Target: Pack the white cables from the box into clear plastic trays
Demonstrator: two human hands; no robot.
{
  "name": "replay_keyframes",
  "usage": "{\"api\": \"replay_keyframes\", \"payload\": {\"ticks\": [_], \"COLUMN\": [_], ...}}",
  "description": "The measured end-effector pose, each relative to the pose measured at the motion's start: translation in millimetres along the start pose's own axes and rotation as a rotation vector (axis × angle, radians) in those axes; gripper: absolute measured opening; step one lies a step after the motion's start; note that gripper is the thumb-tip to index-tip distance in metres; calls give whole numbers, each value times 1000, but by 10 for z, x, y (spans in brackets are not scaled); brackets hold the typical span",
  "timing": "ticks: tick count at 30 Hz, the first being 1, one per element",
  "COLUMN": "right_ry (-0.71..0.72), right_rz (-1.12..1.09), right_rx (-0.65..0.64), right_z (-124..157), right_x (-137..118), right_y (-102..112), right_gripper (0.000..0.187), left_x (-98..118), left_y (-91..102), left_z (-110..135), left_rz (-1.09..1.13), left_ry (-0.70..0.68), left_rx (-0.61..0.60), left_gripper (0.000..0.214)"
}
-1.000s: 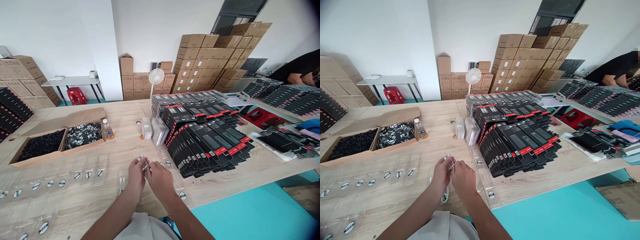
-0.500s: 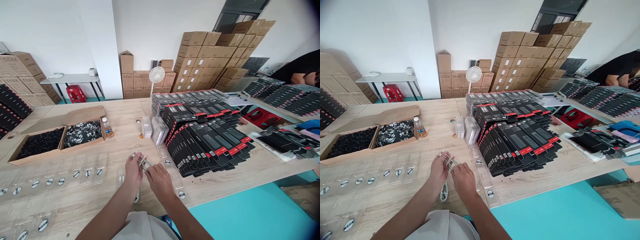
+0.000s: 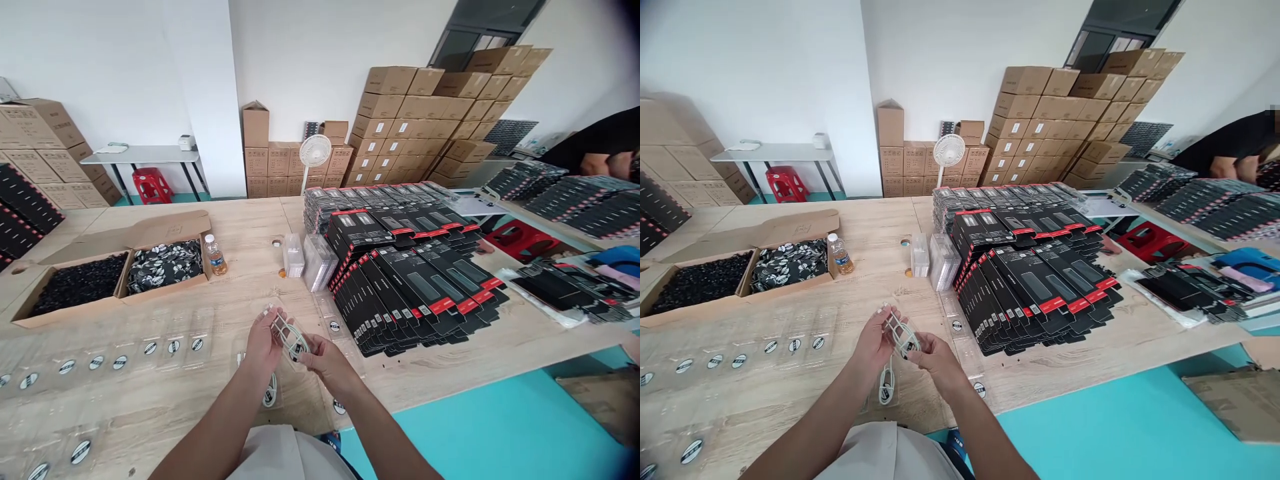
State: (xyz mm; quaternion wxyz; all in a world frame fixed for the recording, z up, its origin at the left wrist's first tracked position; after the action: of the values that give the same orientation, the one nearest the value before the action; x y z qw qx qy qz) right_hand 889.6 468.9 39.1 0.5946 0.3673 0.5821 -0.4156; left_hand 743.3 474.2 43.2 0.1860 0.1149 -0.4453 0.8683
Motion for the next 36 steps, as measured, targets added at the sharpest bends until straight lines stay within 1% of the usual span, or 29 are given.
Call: {"api": "replay_keyframes", "payload": {"ticks": [2, 4, 5, 8, 10, 12, 14, 19, 21, 22, 25, 26, 28, 31, 32, 36], "right_ry": [-58, -79, -87, -84, -41, 18, 57, 112, 121, 112, 53, 34, 3, -23, -25, 8], "right_rz": [-101, -112, -94, -34, -10, 52, 153, 430, 479, 454, 272, 213, 125, 45, 32, 3], "right_rx": [41, 95, 86, -49, -98, -81, -63, 35, 57, 47, 15, 23, 63, 111, 118, 112], "right_z": [50, 91, 99, 52, -27, -106, -153, -143, -138, -140, -147, -145, -129, -86, -70, -13], "right_x": [90, 141, 148, 113, 71, 39, 28, 49, 63, 70, 72, 63, 32, -35, -58, -122], "right_y": [-83, -139, -149, -97, -19, 50, 73, -51, -115, -140, -176, -175, -158, -122, -111, -93], "right_gripper": [31, 30, 30, 34, 37, 37, 34, 25, 22, 20, 20, 21, 25, 31, 32, 33], "left_x": [-25, -25, -18, 0, -12, -46, -86, -110, -78, -56, 19, 43, 83, 110, 109, 68], "left_y": [2, 8, 9, 5, -1, -6, -10, -9, 7, 17, 49, 57, 63, 58, 55, 42], "left_z": [7, 18, 27, 70, 102, 128, 140, 111, 93, 87, 92, 102, 130, 182, 198, 242], "left_rz": [-3, -31, -56, -160, -226, -269, -283, -278, -289, -296, -329, -343, -363, -363, -353, -333], "left_ry": [-13, -15, -16, 6, 39, 67, 67, 50, 62, 72, 117, 135, 163, 172, 167, 130], "left_rx": [37, 48, 44, 2, -34, -66, -74, -44, -34, -33, -52, -68, -137, -279, -310, -332], "left_gripper": [21, 21, 22, 25, 28, 31, 32, 31, 29, 28, 24, 23, 24, 38, 43, 59]}}
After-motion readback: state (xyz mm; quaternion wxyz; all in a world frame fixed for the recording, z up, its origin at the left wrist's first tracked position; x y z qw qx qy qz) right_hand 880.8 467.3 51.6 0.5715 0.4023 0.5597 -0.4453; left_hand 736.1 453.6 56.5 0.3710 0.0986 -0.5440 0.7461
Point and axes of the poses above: each hand's wrist, its own z-axis away from the middle knuckle, its own y-axis out of the back of the hand, x = y × z, the point moved 1 cm from there along -z, towards the middle knuckle, and after that the axes turned 14 degrees about y, right-handed, at the moved point
